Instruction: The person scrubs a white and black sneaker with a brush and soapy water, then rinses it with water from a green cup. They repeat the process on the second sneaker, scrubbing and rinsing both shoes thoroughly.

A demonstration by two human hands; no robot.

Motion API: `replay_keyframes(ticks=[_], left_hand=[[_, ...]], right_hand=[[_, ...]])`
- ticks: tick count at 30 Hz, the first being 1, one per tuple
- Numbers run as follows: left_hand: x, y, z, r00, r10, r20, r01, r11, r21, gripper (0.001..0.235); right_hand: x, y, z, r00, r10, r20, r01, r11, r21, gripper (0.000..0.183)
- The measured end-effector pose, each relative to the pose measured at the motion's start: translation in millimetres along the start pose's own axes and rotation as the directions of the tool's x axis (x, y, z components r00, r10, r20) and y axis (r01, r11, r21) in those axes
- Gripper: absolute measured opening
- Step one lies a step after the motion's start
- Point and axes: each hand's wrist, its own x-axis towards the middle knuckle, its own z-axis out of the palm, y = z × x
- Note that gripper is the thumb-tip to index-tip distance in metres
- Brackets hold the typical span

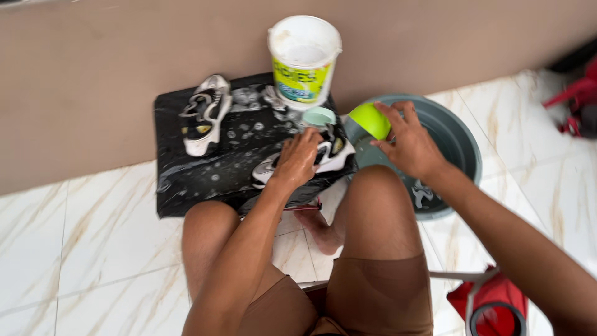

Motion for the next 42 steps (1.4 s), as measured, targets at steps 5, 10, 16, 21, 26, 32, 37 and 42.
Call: replay_keyframes(ticks=[5, 10, 16, 21, 26, 32, 37, 42], left_hand=[[26, 22, 27, 0.966, 0.082, -0.246, -0.027, 0.975, 0.222, 0.084], [81, 30, 53, 0.842, 0.248, -0.479, 0.006, 0.884, 0.467, 0.07], [103, 17, 87, 0.898, 0.236, -0.371, -0.024, 0.868, 0.496, 0.042], [99, 7, 74, 0.955, 0.173, -0.24, -0.071, 0.921, 0.382, 0.023], [96, 8, 85, 0.904, 0.271, -0.33, -0.097, 0.883, 0.46, 0.015], [89, 24, 69, 0.902, 0.241, -0.358, -0.08, 0.909, 0.41, 0.04], [78, 41, 48, 0.827, 0.194, -0.527, 0.03, 0.921, 0.387, 0.057], [54, 52, 38, 0.889, -0.311, -0.337, 0.389, 0.901, 0.195, 0.091]], right_hand=[[-45, 87, -28, 0.956, 0.265, 0.126, -0.286, 0.937, 0.202, 0.086], [-90, 157, -8, 0.727, 0.595, 0.342, -0.685, 0.606, 0.404, 0.091], [-146, 217, 65, 0.55, 0.709, 0.442, -0.814, 0.338, 0.472, 0.079], [-198, 248, 147, 0.43, 0.805, 0.408, -0.8, 0.13, 0.586, 0.083], [-189, 202, 142, 0.465, 0.816, 0.343, -0.868, 0.343, 0.36, 0.081], [-191, 207, 146, 0.444, 0.808, 0.388, -0.896, 0.405, 0.182, 0.099], [-201, 232, 150, 0.398, 0.805, 0.44, -0.814, 0.089, 0.574, 0.098], [-173, 226, 62, 0.415, 0.693, 0.589, -0.89, 0.174, 0.422, 0.079]])
